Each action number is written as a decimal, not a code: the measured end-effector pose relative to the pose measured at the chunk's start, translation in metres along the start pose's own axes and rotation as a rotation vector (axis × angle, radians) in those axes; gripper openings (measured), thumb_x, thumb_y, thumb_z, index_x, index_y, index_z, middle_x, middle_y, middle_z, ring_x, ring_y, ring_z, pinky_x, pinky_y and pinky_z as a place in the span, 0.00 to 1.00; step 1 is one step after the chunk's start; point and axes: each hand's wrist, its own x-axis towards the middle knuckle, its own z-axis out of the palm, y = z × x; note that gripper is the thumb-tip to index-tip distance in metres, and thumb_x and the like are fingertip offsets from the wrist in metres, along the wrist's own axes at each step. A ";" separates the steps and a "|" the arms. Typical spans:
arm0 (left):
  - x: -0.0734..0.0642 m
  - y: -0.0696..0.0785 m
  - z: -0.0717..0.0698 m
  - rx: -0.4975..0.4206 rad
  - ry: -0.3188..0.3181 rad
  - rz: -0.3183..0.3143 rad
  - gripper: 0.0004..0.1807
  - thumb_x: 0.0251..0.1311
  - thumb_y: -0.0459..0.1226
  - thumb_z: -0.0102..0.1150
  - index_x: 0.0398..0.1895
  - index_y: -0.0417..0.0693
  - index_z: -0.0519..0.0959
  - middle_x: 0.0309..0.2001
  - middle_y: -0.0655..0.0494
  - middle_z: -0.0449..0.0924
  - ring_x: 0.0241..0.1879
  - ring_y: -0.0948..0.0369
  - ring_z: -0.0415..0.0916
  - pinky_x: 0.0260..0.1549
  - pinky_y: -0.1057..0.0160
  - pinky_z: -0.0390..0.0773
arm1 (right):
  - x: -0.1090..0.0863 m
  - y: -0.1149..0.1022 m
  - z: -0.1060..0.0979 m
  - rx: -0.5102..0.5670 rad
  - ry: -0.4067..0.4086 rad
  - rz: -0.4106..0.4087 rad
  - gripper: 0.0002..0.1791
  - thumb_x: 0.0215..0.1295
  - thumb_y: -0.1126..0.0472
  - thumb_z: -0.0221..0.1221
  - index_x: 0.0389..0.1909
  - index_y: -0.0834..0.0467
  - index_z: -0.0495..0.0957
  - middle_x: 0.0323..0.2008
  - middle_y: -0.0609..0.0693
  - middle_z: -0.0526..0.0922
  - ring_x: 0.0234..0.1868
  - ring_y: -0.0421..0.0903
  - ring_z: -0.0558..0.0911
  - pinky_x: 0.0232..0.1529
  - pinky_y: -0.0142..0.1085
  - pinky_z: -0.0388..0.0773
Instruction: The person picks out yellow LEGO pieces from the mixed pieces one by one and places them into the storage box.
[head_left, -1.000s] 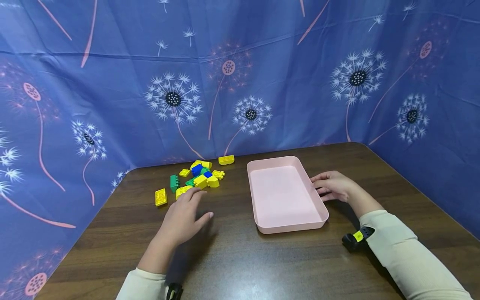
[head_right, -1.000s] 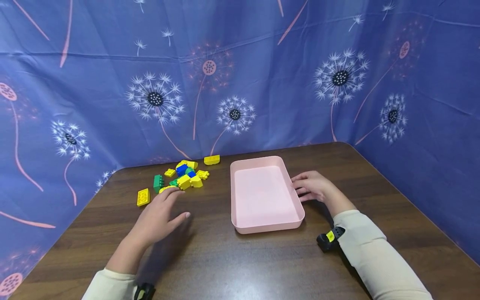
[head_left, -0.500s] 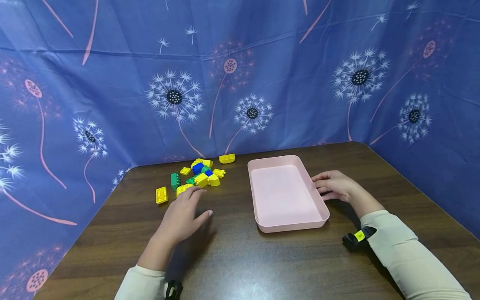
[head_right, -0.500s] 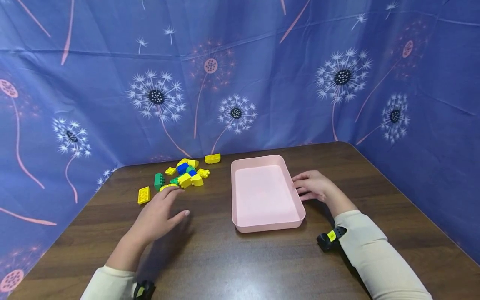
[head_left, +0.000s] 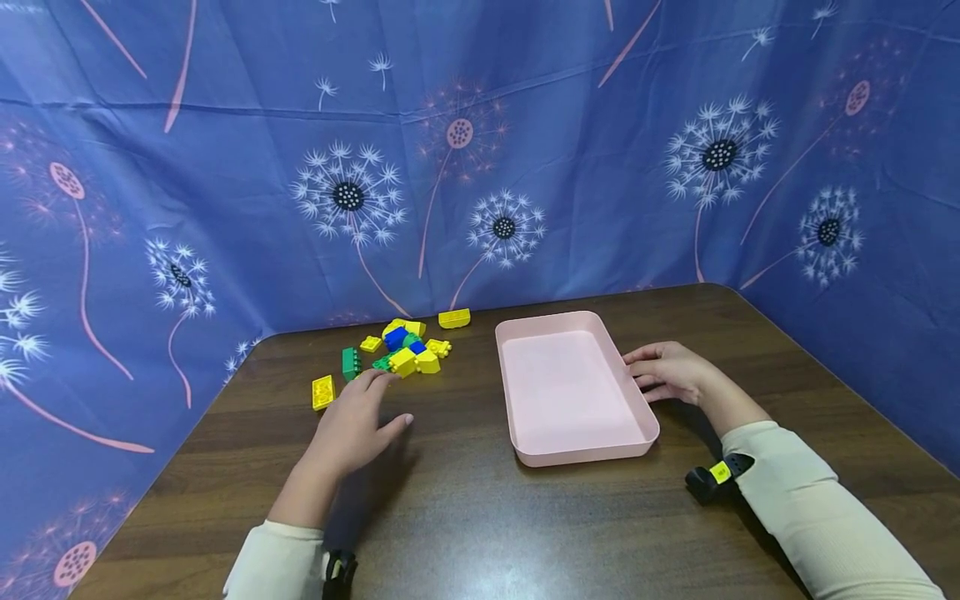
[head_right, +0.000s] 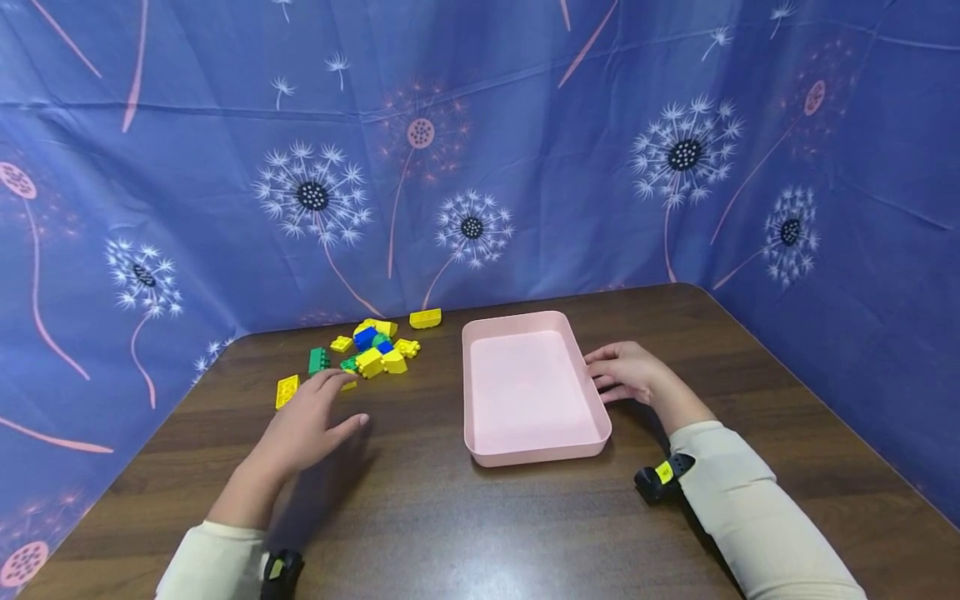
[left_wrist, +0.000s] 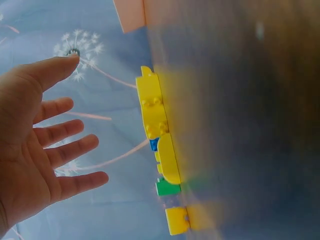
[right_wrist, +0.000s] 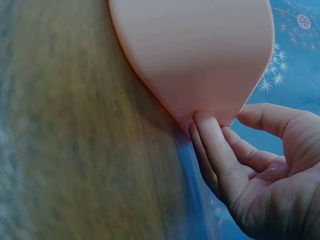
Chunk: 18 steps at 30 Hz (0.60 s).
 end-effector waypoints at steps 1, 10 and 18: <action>0.001 -0.003 0.000 -0.006 0.000 -0.005 0.35 0.56 0.49 0.69 0.62 0.39 0.71 0.61 0.41 0.70 0.60 0.43 0.68 0.57 0.41 0.70 | 0.000 0.000 0.000 0.001 0.003 0.003 0.28 0.68 0.65 0.56 0.62 0.77 0.62 0.39 0.53 0.82 0.38 0.45 0.84 0.38 0.44 0.83; 0.008 -0.032 -0.004 -0.042 -0.010 -0.072 0.33 0.58 0.46 0.67 0.62 0.36 0.71 0.62 0.37 0.68 0.60 0.40 0.68 0.55 0.38 0.70 | -0.001 -0.003 0.000 0.006 -0.027 -0.017 0.29 0.69 0.65 0.54 0.63 0.78 0.59 0.40 0.53 0.82 0.39 0.45 0.84 0.38 0.44 0.83; 0.018 -0.063 -0.006 -0.051 -0.031 -0.102 0.33 0.57 0.44 0.68 0.61 0.34 0.72 0.59 0.33 0.68 0.57 0.37 0.69 0.54 0.38 0.69 | -0.002 -0.002 0.002 0.011 -0.009 -0.003 0.29 0.68 0.65 0.55 0.63 0.78 0.60 0.40 0.54 0.82 0.39 0.46 0.84 0.39 0.45 0.83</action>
